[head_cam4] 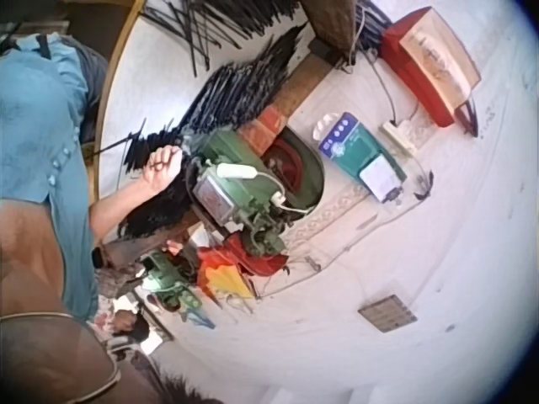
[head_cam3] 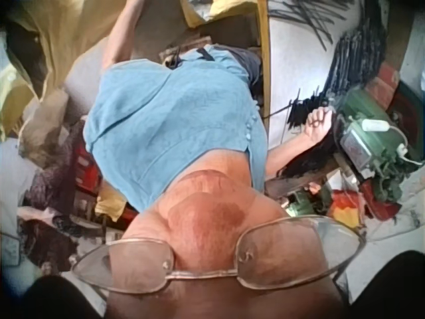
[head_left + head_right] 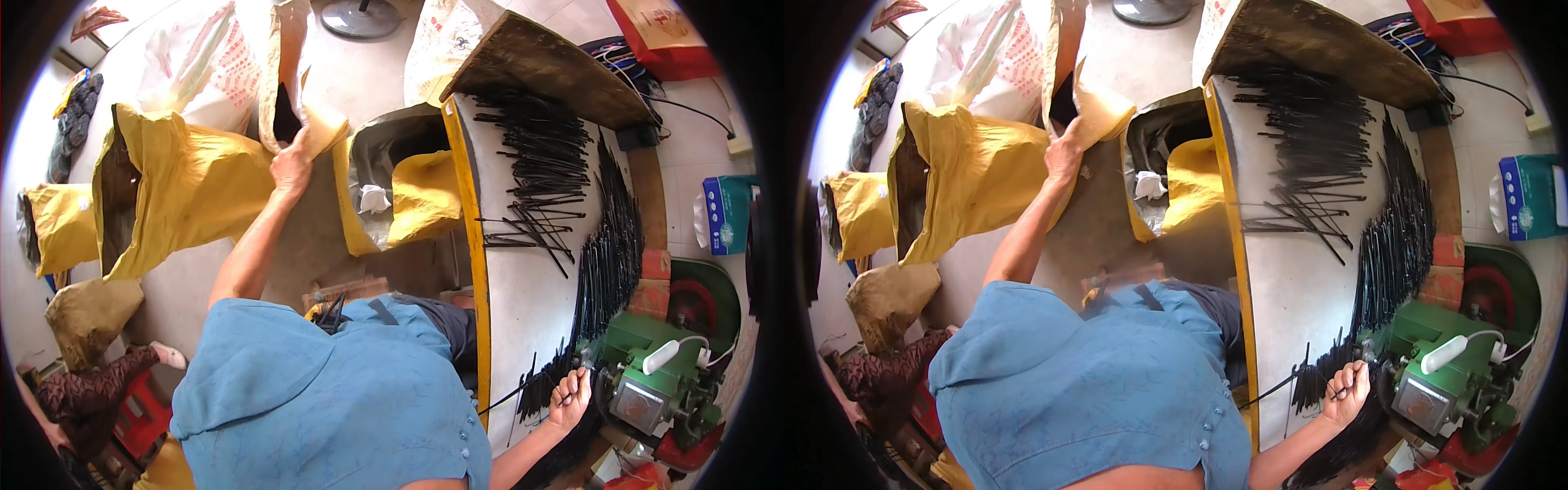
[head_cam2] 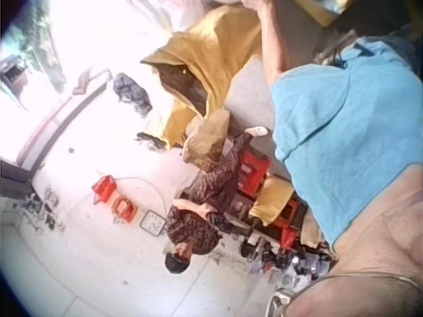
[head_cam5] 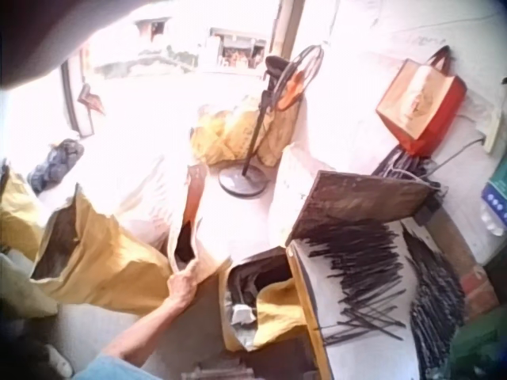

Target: The person assembles umbrella ribs by picking up wire pieces, aligning them under a machine press, and joining them together by hand.

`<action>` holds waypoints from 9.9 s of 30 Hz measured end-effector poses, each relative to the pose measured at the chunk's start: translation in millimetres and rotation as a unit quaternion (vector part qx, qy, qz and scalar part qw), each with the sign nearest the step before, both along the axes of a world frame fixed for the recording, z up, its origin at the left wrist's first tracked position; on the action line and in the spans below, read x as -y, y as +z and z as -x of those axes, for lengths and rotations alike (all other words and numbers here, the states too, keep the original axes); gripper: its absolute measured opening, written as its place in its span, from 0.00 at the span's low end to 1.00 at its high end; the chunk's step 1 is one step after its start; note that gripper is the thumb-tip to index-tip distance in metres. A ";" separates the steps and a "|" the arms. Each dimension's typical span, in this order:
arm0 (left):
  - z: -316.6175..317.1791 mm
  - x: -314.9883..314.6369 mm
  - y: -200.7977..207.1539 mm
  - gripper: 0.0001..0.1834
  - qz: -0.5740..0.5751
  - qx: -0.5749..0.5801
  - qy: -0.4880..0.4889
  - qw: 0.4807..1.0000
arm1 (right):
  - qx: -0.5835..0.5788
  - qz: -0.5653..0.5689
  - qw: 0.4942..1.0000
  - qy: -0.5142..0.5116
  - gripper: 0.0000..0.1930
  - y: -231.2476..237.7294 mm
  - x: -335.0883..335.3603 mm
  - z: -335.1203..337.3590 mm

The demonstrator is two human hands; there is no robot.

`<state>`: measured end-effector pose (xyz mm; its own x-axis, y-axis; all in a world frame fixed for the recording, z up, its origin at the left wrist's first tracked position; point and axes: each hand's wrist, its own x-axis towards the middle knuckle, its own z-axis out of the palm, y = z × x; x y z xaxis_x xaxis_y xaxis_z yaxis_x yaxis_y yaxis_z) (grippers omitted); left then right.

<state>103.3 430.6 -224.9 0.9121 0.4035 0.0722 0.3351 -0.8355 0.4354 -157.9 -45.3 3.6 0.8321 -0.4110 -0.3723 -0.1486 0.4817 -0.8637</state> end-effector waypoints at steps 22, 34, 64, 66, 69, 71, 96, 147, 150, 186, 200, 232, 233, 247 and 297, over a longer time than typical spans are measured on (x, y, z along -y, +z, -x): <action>147.7 295.3 191.8 0.25 0.427 -0.149 -0.683 0.574 | 0.020 0.110 0.993 0.027 0.10 15.6 -10.6 14.9; 192.0 385.8 216.7 0.12 0.535 -0.597 -0.476 0.362 | 0.064 0.150 0.914 -0.370 0.10 24.7 24.4 86.6; 134.7 437.4 219.6 0.07 0.281 -0.341 -0.716 0.540 | 0.123 -0.041 0.962 -0.241 0.09 -29.5 45.1 34.7; 132.1 441.3 223.7 0.06 0.266 -0.334 -0.725 0.541 | 0.129 -0.048 0.961 -0.241 0.09 -31.2 45.0 35.1; 125.8 444.6 228.2 0.06 0.241 -0.372 -0.743 0.502 | 0.134 -0.034 0.963 -0.231 0.07 -32.1 42.7 35.1; 125.7 445.0 227.6 0.05 0.221 -0.349 -0.754 0.511 | 0.155 -0.037 0.958 -0.240 0.08 -33.1 42.7 34.0; 125.6 472.2 193.3 0.10 0.622 -0.468 -0.396 0.488 | 0.150 0.003 0.900 -0.408 0.11 -29.9 53.7 21.9; 111.2 456.6 200.9 0.06 0.564 -0.485 -0.516 0.424 | -0.406 0.600 0.603 -0.334 0.07 -16.4 55.2 238.4; 115.4 456.1 197.3 0.03 0.597 -0.507 -0.502 0.368 | -0.387 0.682 0.536 -0.314 0.05 -36.1 64.8 243.0; 126.9 434.2 204.5 0.06 0.494 -0.422 -0.538 0.537 | 0.015 0.179 0.969 -0.168 0.09 -26.7 53.9 17.8; 129.3 436.0 201.6 0.05 0.503 -0.415 -0.539 0.534 | 0.007 0.155 0.972 -0.177 0.09 -25.7 51.1 14.3; 139.6 445.8 189.9 0.06 0.518 -0.365 -0.568 0.526 | 0.062 0.130 0.956 -0.254 0.10 -34.2 37.1 -0.4; 138.3 446.9 189.1 0.06 0.514 -0.366 -0.571 0.525 | 0.065 0.129 0.957 -0.251 0.10 -34.5 38.4 -0.8; 136.4 451.4 197.2 0.07 0.528 -0.398 -0.535 0.527 | 0.032 0.057 0.977 -0.204 0.11 -30.9 45.3 0.8; 124.4 440.6 199.3 0.05 0.147 0.040 -0.831 0.535 | -0.063 0.256 0.959 -0.104 0.05 -18.4 45.3 54.6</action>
